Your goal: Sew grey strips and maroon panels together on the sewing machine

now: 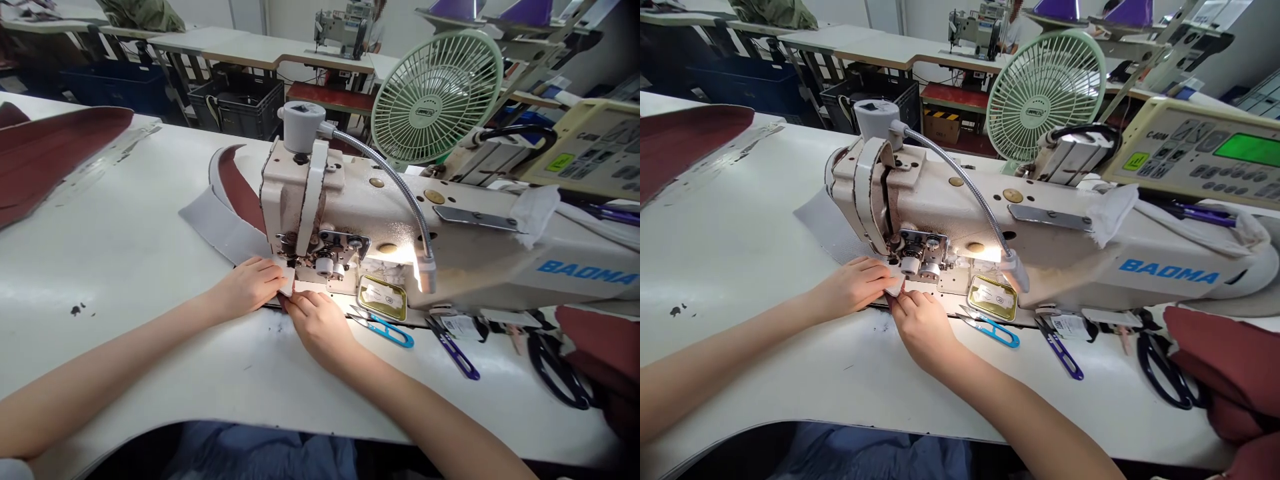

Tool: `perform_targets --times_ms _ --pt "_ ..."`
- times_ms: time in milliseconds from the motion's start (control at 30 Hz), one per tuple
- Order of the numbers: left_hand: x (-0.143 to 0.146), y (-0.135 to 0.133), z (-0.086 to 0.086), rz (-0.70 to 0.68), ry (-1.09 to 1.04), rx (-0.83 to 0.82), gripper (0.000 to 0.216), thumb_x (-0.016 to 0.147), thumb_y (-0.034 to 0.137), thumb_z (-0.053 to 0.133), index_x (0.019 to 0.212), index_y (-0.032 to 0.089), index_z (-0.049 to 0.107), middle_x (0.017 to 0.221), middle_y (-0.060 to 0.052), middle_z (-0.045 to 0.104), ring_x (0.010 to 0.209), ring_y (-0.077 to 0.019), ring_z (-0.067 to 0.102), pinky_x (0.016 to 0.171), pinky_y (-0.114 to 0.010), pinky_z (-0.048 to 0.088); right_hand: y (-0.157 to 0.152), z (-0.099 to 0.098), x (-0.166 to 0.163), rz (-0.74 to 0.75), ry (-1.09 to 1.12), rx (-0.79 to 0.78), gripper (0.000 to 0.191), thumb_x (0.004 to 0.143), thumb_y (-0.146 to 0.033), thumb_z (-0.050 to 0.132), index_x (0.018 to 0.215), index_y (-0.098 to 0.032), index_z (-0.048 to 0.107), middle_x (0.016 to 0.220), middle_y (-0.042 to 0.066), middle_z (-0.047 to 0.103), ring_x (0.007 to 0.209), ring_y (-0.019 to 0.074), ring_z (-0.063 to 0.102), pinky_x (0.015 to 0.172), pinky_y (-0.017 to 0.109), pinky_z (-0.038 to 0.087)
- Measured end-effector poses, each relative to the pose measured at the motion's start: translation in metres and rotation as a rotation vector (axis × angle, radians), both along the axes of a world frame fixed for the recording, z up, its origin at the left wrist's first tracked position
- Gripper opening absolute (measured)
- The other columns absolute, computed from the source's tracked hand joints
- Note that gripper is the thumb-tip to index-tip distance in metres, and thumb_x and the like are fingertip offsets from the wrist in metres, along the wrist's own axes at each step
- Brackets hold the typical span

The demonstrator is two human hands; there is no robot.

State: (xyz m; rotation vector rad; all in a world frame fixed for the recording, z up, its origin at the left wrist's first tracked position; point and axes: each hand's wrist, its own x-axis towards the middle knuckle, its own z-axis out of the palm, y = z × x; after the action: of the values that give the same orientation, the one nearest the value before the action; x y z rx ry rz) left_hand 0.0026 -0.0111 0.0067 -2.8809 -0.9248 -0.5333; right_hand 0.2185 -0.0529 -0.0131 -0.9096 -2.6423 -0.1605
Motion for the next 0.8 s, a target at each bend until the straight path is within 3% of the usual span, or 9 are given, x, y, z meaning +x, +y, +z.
perform_targets --times_ms 233,500,800 --pt "-0.002 0.008 0.001 -0.011 -0.046 -0.037 0.022 0.096 0.011 0.042 0.098 0.019 0.063 0.089 -0.004 0.063 0.09 -0.0175 0.055 0.079 -0.03 0.04 -0.001 0.005 -0.004 -0.089 0.065 -0.116 0.028 0.095 -0.014 0.048 0.117 -0.014 0.065 0.108 0.012 0.067 0.094 0.0211 0.055 0.076 0.035 0.042" --pt "-0.003 0.022 -0.003 -0.043 -0.081 -0.116 0.025 0.098 0.014 0.041 0.096 0.022 0.065 0.086 -0.002 0.062 0.082 -0.0152 0.053 0.077 -0.029 0.039 0.0 0.019 -0.008 -0.198 0.039 -0.231 0.032 0.093 -0.03 0.055 0.122 -0.018 0.062 0.114 0.011 0.063 0.104 0.0251 0.051 0.087 0.041 0.037" --pt "-0.003 0.037 -0.002 -0.091 0.035 -0.075 0.025 0.097 0.015 0.041 0.091 0.02 0.065 0.082 -0.002 0.061 0.08 -0.0167 0.054 0.072 -0.03 0.038 0.01 0.015 -0.012 -0.311 -0.012 -0.268 0.032 0.097 -0.037 0.051 0.126 -0.027 0.062 0.116 0.01 0.058 0.102 0.0254 0.049 0.083 0.039 0.036"
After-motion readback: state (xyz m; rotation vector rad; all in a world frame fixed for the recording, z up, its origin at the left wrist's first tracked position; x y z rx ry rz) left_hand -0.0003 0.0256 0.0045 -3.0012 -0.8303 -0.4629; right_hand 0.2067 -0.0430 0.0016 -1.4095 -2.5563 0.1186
